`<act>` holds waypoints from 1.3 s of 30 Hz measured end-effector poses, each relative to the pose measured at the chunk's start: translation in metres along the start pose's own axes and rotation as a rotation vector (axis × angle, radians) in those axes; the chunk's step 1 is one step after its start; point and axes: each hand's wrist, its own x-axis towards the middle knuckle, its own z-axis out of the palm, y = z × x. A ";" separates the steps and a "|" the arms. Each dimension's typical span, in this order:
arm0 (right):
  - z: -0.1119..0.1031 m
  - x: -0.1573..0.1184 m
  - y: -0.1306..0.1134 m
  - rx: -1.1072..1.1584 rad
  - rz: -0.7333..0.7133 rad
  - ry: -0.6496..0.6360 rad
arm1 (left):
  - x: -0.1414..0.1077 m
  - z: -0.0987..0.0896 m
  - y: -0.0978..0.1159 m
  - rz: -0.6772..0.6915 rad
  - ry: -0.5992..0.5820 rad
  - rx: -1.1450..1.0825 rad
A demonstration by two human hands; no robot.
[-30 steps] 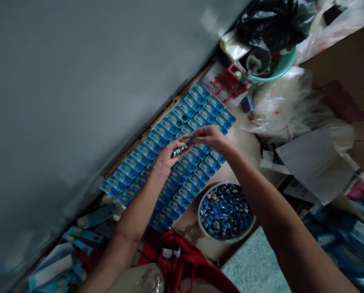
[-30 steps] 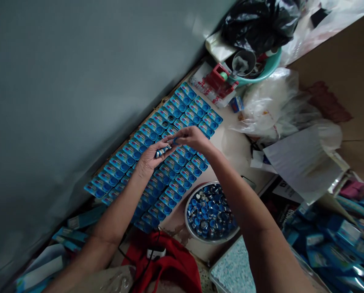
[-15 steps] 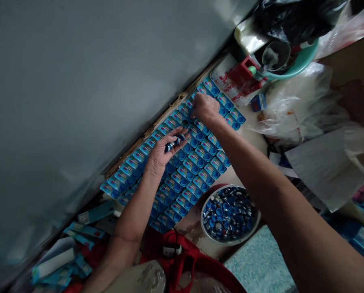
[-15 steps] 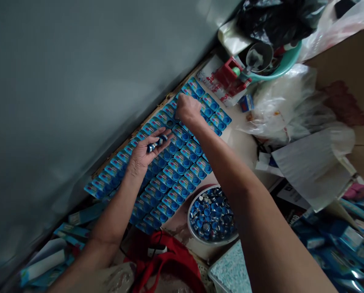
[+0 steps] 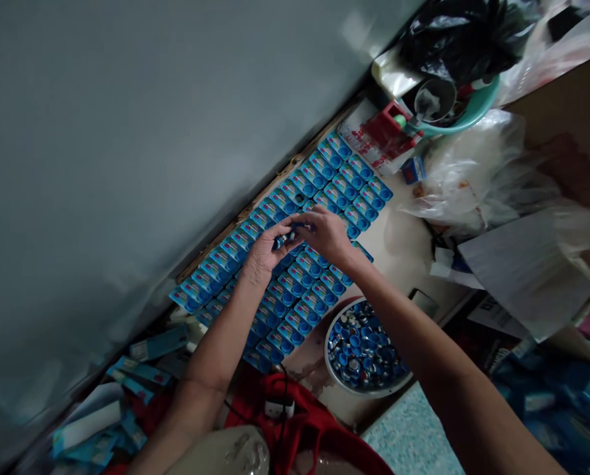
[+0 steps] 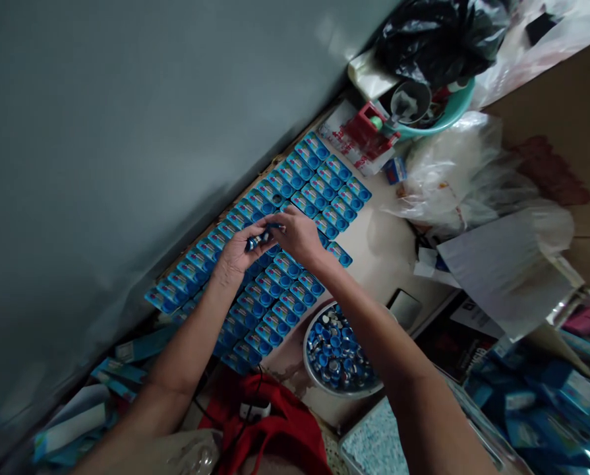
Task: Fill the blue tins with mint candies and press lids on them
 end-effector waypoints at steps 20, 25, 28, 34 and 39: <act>0.000 0.136 0.025 -0.314 0.293 -0.135 | -0.003 -0.004 0.039 0.094 0.048 -0.106; -0.003 0.134 0.013 -0.307 0.303 -0.118 | -0.023 0.003 0.022 0.043 0.115 -0.016; -0.005 0.100 0.005 -0.211 0.239 -0.027 | -0.051 0.016 -0.029 -0.051 0.087 0.076; -0.055 -0.045 0.045 0.025 0.231 0.194 | -0.102 0.047 -0.154 -0.224 -0.141 0.351; -0.104 -0.233 0.089 -0.211 0.791 0.233 | -0.120 0.001 -0.146 0.013 0.021 0.606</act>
